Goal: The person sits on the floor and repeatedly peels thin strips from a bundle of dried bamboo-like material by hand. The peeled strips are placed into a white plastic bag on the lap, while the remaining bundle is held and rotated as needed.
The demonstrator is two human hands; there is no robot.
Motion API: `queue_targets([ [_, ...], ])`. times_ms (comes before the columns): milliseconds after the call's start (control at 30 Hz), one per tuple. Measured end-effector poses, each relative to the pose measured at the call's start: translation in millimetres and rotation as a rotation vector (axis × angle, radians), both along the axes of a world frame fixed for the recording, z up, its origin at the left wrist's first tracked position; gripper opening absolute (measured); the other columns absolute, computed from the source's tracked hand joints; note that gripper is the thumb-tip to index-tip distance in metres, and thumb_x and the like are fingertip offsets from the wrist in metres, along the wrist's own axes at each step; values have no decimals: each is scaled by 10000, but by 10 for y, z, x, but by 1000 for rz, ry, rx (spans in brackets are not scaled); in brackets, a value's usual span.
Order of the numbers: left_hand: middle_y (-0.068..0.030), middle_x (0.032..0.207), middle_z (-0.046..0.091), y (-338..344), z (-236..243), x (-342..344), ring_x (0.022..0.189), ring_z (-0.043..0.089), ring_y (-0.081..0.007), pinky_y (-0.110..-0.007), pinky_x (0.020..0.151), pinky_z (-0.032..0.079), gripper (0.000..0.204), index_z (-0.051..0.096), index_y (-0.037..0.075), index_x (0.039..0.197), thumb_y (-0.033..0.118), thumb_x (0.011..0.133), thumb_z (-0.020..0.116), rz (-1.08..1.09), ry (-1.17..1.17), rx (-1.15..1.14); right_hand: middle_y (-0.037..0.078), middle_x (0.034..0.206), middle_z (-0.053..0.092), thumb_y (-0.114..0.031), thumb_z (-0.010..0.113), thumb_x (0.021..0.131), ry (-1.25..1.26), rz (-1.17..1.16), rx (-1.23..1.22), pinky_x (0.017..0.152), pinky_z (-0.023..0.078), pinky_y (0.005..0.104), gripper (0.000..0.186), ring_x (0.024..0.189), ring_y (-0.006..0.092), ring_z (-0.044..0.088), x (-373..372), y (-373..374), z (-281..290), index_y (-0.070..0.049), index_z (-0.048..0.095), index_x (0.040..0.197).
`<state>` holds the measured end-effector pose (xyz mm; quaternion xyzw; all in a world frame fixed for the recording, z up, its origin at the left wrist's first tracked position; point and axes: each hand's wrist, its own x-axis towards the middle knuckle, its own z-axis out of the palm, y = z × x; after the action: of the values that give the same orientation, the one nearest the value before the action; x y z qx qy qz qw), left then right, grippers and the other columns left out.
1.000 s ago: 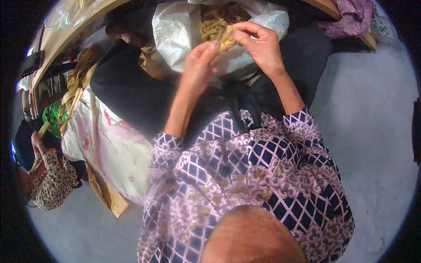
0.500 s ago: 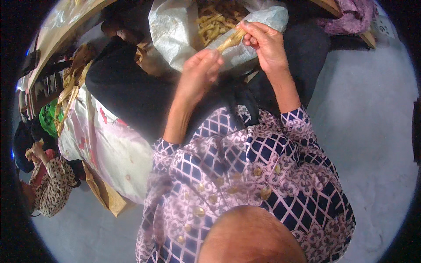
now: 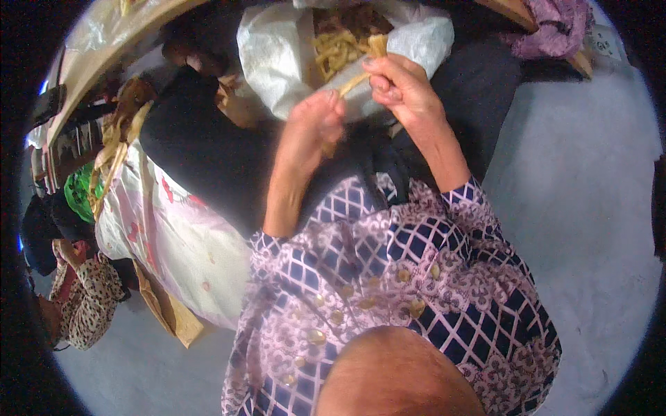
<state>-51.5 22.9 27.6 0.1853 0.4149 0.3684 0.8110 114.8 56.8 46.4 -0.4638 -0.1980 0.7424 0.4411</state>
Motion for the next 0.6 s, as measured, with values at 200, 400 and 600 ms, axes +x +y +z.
queue_targets([
  [200, 43, 617, 480, 562, 468, -261, 555, 415, -38, -181, 488, 312, 233, 604, 53, 798, 253, 882, 517, -122, 657, 509, -34, 626, 486, -168, 600, 819, -215, 25, 398, 412, 254, 131, 148, 493, -6, 377, -42, 487, 234, -41, 585, 894],
  [400, 16, 735, 557, 1608, 992, -146, 629, 444, -58, -195, 557, 364, 234, 628, 15, 854, 228, 866, 531, -80, 920, 1037, 3, 594, 543, -138, 595, 834, -344, -190, 700, 425, 354, 199, 159, 469, 45, 448, 72, 1244, 657, 9, 569, 779],
  [600, -16, 582, 542, 1512, 457, -201, 550, 440, -63, -240, 504, 377, 236, 633, 5, 807, 222, 843, 547, 169, 901, 951, 30, 637, 585, -113, 571, 846, -539, -225, 761, 424, 376, 187, 134, 481, 44, 480, -37, 1132, 314, 15, 565, 812],
])
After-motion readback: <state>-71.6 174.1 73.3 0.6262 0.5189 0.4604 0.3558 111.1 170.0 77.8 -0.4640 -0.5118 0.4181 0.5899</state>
